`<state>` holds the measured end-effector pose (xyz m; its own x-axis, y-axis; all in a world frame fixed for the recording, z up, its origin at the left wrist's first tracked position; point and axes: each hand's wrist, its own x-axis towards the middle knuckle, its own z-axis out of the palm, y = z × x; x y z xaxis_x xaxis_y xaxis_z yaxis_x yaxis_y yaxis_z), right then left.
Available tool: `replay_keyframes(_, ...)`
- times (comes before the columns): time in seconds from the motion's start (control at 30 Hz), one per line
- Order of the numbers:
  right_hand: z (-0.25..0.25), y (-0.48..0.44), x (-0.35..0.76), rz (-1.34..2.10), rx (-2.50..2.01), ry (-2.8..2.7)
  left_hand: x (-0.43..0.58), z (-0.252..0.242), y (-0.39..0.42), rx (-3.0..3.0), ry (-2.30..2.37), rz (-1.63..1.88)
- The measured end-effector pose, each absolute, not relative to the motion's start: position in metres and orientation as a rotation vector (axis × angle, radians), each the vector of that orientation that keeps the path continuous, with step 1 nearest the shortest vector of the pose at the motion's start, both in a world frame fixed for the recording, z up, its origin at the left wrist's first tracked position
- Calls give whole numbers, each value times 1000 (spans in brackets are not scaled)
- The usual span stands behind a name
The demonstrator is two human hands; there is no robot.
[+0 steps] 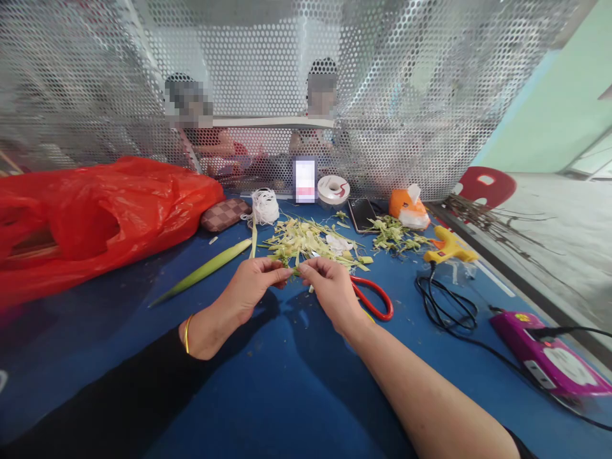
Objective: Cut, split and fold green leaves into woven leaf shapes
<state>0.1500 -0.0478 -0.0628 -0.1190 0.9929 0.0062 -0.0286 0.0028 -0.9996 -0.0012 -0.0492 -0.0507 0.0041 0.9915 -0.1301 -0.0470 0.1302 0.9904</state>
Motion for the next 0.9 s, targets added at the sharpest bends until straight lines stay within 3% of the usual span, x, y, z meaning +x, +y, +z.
replay_keyframes(0.3,-70,-51,145,1684,-984,-896,4,-55,-54,1254,1231,1049)
replay_keyframes(0.5,-71,-51,142,1698,-980,-833,6,-56,-55,1265,1303,1027)
replay_keyframes(0.73,-72,-53,139,1623,-1004,-833,2,-59,-57,1715,1422,1010)
replay_keyframes(0.9,-69,-53,142,1593,-998,-886,1,-63,-55,1603,1298,1043)
